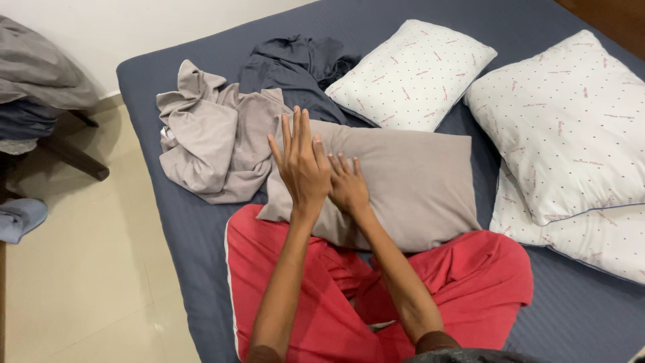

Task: The person sits on a bed and places a pillow into a pillowcase. They smooth the pillow, insert it into the case, and adjust the corners to fit properly.

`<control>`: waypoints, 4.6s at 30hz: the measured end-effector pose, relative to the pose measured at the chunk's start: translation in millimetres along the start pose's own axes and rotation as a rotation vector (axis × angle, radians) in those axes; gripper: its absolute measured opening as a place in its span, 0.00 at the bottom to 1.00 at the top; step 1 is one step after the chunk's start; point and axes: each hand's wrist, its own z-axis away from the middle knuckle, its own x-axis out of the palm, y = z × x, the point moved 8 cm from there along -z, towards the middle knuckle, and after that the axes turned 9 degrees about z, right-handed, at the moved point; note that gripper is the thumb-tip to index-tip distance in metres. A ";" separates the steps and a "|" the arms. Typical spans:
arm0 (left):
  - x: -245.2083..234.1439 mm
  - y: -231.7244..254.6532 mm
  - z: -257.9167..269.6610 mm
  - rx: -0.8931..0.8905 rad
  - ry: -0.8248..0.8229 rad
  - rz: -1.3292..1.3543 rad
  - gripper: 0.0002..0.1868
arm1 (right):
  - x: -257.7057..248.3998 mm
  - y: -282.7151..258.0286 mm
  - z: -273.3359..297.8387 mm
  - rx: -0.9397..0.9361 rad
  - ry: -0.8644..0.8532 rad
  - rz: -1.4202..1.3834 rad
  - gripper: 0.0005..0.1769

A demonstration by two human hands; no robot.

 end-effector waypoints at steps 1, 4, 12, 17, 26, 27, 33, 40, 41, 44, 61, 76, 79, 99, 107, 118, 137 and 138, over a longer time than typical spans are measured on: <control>-4.8 3.7 9.8 0.011 0.009 -0.027 0.29 | 2.2 6.5 -3.3 0.023 -0.015 -0.024 0.29; 3.0 -4.6 31.4 0.113 -0.141 -0.086 0.35 | -44.1 31.9 -30.4 0.060 0.164 -0.126 0.24; 27.6 21.0 32.5 0.072 -0.194 -0.064 0.31 | -15.7 71.6 8.4 0.172 0.322 0.055 0.34; 59.8 34.8 77.9 0.149 -0.282 0.016 0.31 | -4.6 108.8 5.5 0.218 0.208 -0.136 0.27; 90.7 106.3 67.0 0.183 -0.215 0.126 0.34 | 31.9 175.5 70.1 0.354 0.001 0.084 0.34; 97.0 114.2 73.2 0.215 -0.223 0.154 0.34 | 29.7 191.2 68.3 0.402 0.043 -0.058 0.33; 155.7 104.8 135.5 0.348 -0.633 0.075 0.38 | -40.5 271.6 91.1 0.675 0.479 -0.147 0.28; 121.4 133.7 113.6 0.452 -0.299 0.021 0.31 | 23.8 251.5 93.5 0.701 -0.076 0.018 0.36; 119.2 111.2 111.1 0.368 -0.366 0.022 0.33 | 14.8 249.7 86.7 0.701 -0.104 0.020 0.36; 117.6 55.6 96.1 0.215 -0.566 -0.028 0.37 | -39.3 217.3 58.7 0.614 0.324 0.048 0.33; 5.6 -26.5 39.2 -0.089 0.019 0.065 0.29 | 33.4 0.0 -34.2 -0.080 0.181 0.156 0.36; 25.2 28.1 48.8 0.094 -0.072 0.018 0.31 | 31.4 116.5 23.9 0.394 -0.098 -0.140 0.33; 61.3 38.1 85.1 0.215 -0.250 -0.006 0.33 | 1.4 143.6 29.2 0.457 0.011 -0.258 0.34; 153.9 151.0 134.0 0.355 -0.415 -0.038 0.29 | 111.6 307.0 132.9 0.823 -0.066 -0.055 0.41; 136.4 54.0 97.6 0.270 -0.482 -0.010 0.35 | -6.6 273.7 79.3 0.798 0.540 -0.129 0.42; 88.0 -36.1 10.8 0.209 -0.454 -0.192 0.28 | -45.5 93.9 27.4 0.580 0.148 -0.085 0.37; 84.8 -31.6 -31.2 0.141 -0.431 0.009 0.27 | -36.6 144.4 60.7 0.537 0.215 -0.004 0.30; 78.0 -15.4 -39.6 0.158 -0.363 0.039 0.27 | -23.5 155.1 54.2 0.568 0.054 -0.011 0.30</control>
